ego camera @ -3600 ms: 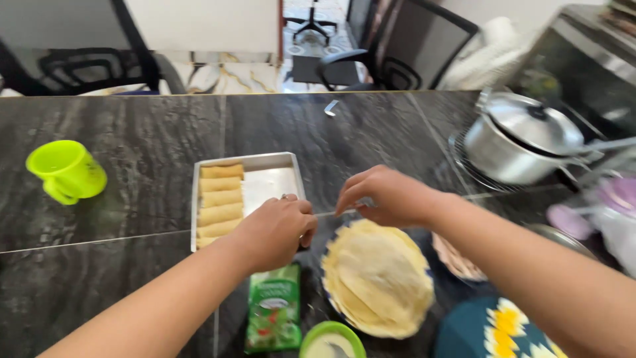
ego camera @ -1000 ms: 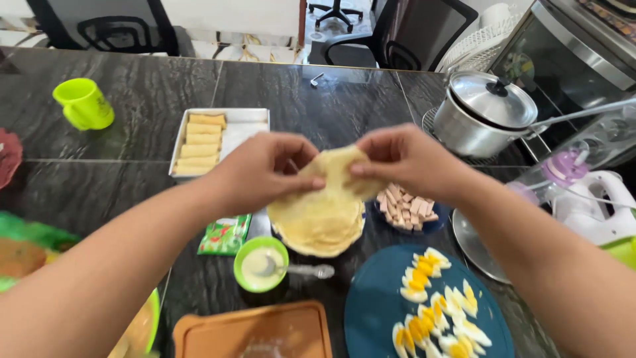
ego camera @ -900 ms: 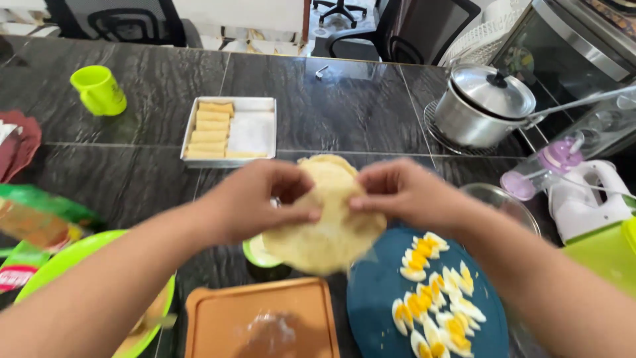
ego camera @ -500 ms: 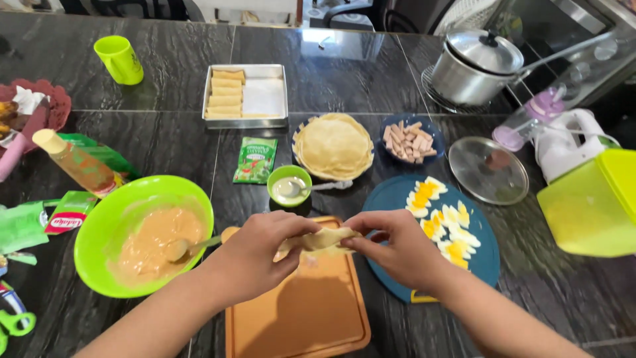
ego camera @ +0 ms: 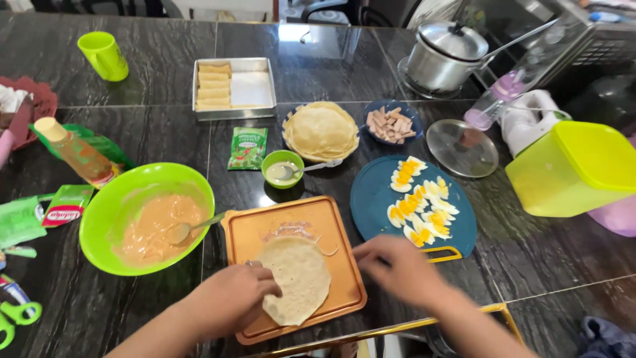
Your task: Assembling and rolling spring rolls with ingredients like eggs, ham, and sauce.
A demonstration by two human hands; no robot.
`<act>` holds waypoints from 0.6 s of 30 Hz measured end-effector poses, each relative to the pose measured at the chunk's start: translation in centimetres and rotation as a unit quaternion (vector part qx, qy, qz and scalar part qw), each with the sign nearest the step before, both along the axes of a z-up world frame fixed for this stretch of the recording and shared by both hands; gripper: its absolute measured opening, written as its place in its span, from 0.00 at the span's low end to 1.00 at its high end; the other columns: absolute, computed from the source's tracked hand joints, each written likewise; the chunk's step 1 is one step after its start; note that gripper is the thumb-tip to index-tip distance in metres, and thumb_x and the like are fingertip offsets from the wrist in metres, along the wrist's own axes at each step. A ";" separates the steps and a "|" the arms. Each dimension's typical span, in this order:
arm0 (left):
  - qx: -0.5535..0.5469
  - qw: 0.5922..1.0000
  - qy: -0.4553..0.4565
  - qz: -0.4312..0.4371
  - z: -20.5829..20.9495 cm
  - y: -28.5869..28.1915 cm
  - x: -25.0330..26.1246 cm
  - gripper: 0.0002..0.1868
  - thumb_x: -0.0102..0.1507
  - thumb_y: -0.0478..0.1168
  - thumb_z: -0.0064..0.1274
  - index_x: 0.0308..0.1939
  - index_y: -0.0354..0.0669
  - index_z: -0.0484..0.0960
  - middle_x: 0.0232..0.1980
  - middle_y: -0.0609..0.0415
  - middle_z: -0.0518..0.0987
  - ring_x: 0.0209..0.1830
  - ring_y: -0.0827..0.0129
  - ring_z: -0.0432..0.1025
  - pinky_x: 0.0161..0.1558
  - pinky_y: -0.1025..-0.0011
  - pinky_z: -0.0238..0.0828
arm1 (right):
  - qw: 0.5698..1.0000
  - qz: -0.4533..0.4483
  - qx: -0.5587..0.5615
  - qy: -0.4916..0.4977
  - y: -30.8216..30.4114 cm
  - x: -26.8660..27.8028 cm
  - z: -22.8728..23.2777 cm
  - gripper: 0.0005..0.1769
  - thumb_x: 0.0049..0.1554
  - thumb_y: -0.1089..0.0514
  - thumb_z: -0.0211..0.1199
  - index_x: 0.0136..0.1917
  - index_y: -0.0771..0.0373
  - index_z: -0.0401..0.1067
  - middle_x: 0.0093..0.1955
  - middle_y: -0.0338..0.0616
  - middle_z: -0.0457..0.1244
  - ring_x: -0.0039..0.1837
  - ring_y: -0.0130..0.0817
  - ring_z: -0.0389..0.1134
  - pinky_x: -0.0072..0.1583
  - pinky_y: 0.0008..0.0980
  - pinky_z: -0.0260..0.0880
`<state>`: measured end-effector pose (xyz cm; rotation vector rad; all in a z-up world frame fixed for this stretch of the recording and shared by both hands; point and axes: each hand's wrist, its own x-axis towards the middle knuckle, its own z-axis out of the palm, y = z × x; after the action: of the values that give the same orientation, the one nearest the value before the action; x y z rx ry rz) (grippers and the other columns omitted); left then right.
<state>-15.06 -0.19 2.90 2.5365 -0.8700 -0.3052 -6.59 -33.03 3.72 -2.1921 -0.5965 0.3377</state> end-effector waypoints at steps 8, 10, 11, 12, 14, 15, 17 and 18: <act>-0.043 0.995 -0.016 0.092 2.2 -2.9 5.0 0.15 0.57 0.34 0.53 0.46 0.50 0.85 0.48 0.55 0.81 0.52 0.57 0.74 0.51 0.60 0.72 | 0.959 -0.167 -0.204 -0.107 -9.2 10.9 -0.7 0.13 0.53 0.53 0.69 0.52 0.51 0.83 0.47 0.45 0.73 0.46 0.39 0.75 0.51 0.37 0.74; -0.042 0.994 -0.016 0.100 1.9 -4.3 5.9 0.12 0.58 0.35 0.53 0.44 0.50 0.84 0.48 0.56 0.82 0.52 0.58 0.75 0.52 0.60 0.73 | 0.953 -0.177 -0.225 -0.094 -10.6 12.4 -1.7 0.13 0.52 0.52 0.69 0.53 0.49 0.83 0.47 0.46 0.73 0.48 0.40 0.75 0.52 0.38 0.74; -0.059 0.992 -0.025 0.113 1.6 -5.0 6.5 0.12 0.58 0.35 0.53 0.44 0.50 0.84 0.47 0.57 0.82 0.52 0.60 0.75 0.53 0.62 0.73 | 0.951 -0.186 -0.228 -0.089 -11.1 13.2 -2.0 0.14 0.52 0.52 0.69 0.53 0.49 0.83 0.48 0.46 0.73 0.49 0.41 0.75 0.54 0.38 0.73; -0.076 0.989 -0.033 0.125 1.4 -5.7 7.1 0.12 0.57 0.36 0.54 0.44 0.50 0.84 0.47 0.59 0.83 0.52 0.62 0.76 0.53 0.63 0.74 | 0.949 -0.195 -0.231 -0.084 -11.7 14.0 -2.3 0.15 0.52 0.52 0.70 0.53 0.49 0.83 0.49 0.46 0.73 0.50 0.42 0.75 0.55 0.39 0.73; -0.074 0.985 -0.023 0.151 2.0 -7.8 7.9 0.13 0.57 0.37 0.54 0.45 0.51 0.84 0.47 0.59 0.83 0.52 0.62 0.75 0.53 0.63 0.73 | 0.949 -0.204 -0.224 -0.089 -12.8 14.8 -2.7 0.14 0.52 0.52 0.69 0.53 0.49 0.83 0.49 0.46 0.73 0.50 0.42 0.75 0.55 0.39 0.73; -0.074 0.981 -0.012 0.176 2.3 -8.9 8.4 0.14 0.58 0.38 0.55 0.47 0.52 0.84 0.46 0.59 0.82 0.52 0.62 0.75 0.52 0.63 0.73 | 0.948 -0.213 -0.219 -0.093 -13.4 15.5 -2.8 0.14 0.52 0.52 0.69 0.53 0.49 0.83 0.49 0.46 0.73 0.51 0.43 0.75 0.56 0.39 0.73; -0.088 0.978 -0.043 0.184 1.8 -10.8 10.9 0.12 0.57 0.38 0.57 0.45 0.49 0.85 0.45 0.56 0.83 0.50 0.59 0.75 0.51 0.61 0.73 | 0.951 -0.207 -0.204 -0.105 -14.7 16.9 -3.8 0.14 0.51 0.52 0.69 0.52 0.50 0.83 0.48 0.46 0.74 0.50 0.42 0.75 0.55 0.39 0.73; -0.102 0.974 -0.068 0.189 1.4 -12.0 11.8 0.11 0.56 0.37 0.58 0.42 0.46 0.86 0.44 0.54 0.84 0.49 0.56 0.75 0.50 0.60 0.73 | 0.954 -0.202 -0.193 -0.112 -15.5 17.2 -4.5 0.14 0.51 0.52 0.70 0.51 0.50 0.83 0.47 0.45 0.74 0.50 0.42 0.76 0.55 0.38 0.74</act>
<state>-3.27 -12.18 4.25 2.4816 -0.4225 0.0747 10.61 -48.57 -0.81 -2.6836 -0.1933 -0.0190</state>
